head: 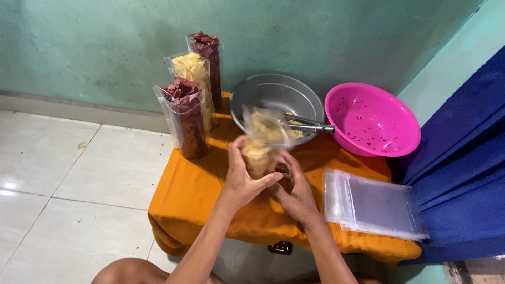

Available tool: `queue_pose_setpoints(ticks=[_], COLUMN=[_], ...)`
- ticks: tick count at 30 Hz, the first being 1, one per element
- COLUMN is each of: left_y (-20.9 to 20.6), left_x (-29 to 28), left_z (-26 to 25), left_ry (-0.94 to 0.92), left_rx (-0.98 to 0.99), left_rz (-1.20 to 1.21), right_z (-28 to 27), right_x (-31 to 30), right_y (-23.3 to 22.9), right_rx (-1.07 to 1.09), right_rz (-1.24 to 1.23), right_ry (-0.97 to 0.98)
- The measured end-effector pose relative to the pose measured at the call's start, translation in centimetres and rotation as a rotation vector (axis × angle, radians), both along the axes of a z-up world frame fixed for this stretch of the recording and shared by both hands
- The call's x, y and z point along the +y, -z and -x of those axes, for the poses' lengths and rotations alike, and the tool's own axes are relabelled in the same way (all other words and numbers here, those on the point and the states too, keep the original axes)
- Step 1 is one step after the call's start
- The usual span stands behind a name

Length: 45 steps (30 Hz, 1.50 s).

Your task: Transfer snacks from a bowl into a plastic bag using tongs.

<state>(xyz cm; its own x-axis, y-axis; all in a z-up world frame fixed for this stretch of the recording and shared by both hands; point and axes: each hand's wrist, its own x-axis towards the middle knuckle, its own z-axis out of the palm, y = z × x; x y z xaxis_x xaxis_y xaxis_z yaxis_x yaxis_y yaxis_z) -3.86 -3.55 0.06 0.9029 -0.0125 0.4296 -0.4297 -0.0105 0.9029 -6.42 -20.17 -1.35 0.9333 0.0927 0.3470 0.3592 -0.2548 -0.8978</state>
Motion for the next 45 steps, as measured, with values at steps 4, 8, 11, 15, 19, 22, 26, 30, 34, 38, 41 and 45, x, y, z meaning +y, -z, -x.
queue_pose_setpoints(ticks=[4,8,11,15,19,22,26,30,34,38,41,45], left_y=[2.0,2.8,2.2,1.6,3.9,4.0,5.4,5.7,4.2,2.6,1.2,2.1], left_x=[-0.4,-0.4,-0.6,0.4,0.2,0.2,-0.9,-1.1,-1.8,-2.0,-1.8,-1.3], left_z=[0.0,-0.2,0.7,0.8,-0.4,-0.8,-1.6,-0.8,-0.3,0.0,0.7,0.5], left_ry=[0.037,0.073,0.094,-0.029,-0.106,-0.15,-0.28,-0.283,-0.341,-0.325,-0.266,-0.147], left_rx=[0.128,0.106,0.081,0.038,0.071,0.13,0.15,0.149,0.175,0.171,0.207,0.236], left_rz=[-0.057,-0.04,0.008,0.0,-0.082,-0.043,-0.085,-0.123,-0.194,-0.235,-0.311,-0.419], right_z=[0.0,-0.2,-0.7,-0.8,-0.4,-1.6,-1.9,-1.3,-1.8,-2.1,-2.2,-1.6], right_x=[0.1,0.2,-0.7,-1.1,-1.1,-1.1,-1.7,-1.4,-1.5,-2.0,-1.8,-2.3], right_y=[0.0,0.1,1.5,1.9,2.1,3.7,4.3,3.7,4.2,5.0,5.1,4.5], right_rx=[0.067,-0.068,-0.136,-0.281,-0.206,-0.158,-0.082,-0.06,-0.101,-0.182,-0.235,-0.21], right_rz=[0.056,0.041,0.014,0.021,0.022,-0.024,-0.095,-0.112,-0.065,-0.08,-0.109,-0.018], right_ry=[0.043,0.116,0.217,0.385,0.41,0.425,0.419,0.453,0.465,0.513,0.542,0.528])
